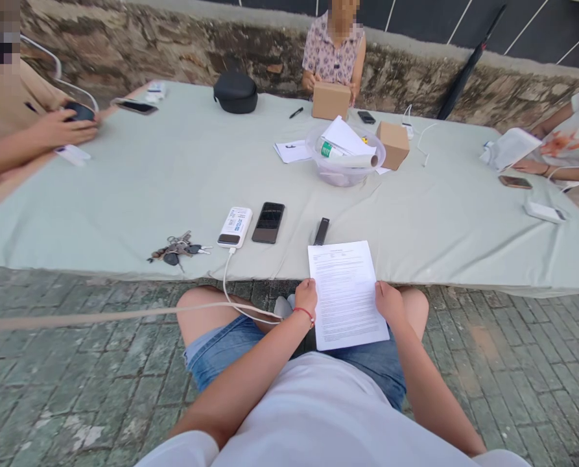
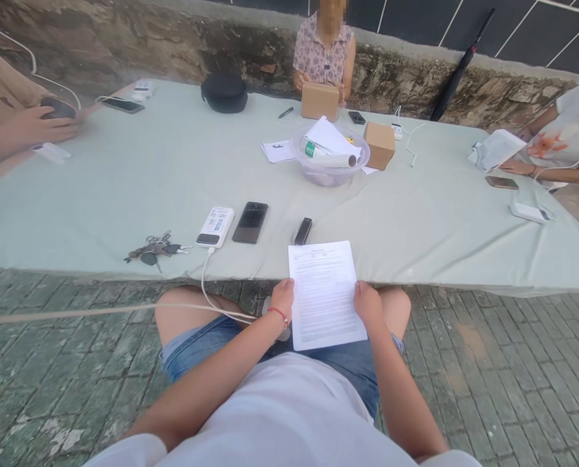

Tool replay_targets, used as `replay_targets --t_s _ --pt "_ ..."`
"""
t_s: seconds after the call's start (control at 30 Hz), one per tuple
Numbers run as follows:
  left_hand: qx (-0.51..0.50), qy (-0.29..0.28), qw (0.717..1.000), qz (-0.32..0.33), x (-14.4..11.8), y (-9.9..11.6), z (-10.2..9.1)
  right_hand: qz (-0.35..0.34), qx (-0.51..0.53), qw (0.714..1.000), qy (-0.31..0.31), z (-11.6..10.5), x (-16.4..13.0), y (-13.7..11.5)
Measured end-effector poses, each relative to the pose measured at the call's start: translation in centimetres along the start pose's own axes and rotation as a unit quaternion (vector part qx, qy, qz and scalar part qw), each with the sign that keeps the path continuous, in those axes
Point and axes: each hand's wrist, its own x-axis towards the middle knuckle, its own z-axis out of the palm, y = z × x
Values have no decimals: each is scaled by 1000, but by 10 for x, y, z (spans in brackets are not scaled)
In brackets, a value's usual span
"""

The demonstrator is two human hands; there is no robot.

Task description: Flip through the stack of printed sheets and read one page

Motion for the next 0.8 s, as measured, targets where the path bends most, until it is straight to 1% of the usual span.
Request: replay_targets --t_s 0.17,0.3,0.4,0.53,0.6,0.67,0.73,0.8 --pt "-49 -10 998 -26 -1 0 4 29 48 998 4 2 -5 -6" --pt "-95 -28 994 -56 -1 -1 4 52 48 997 -4 0 -5 -11" --pt "-95 -34 993 -58 -2 -1 4 57 40 998 -10 2 -4 -9" --pt "-54 -33 998 -29 -5 2 5 51 2 998 -22 1 -3 -5" --pt "-20 -22 999 -16 -7 7 5 46 -54 997 -37 -6 -2 -6" --pt "12 -10 1000 -11 -8 14 7 48 -113 992 -36 -19 -1 -9" --pt "42 -3 999 -9 -8 22 8 59 -142 988 2 -37 5 -14" --pt "63 -6 998 -11 -6 31 9 60 -123 989 56 -53 15 -23"
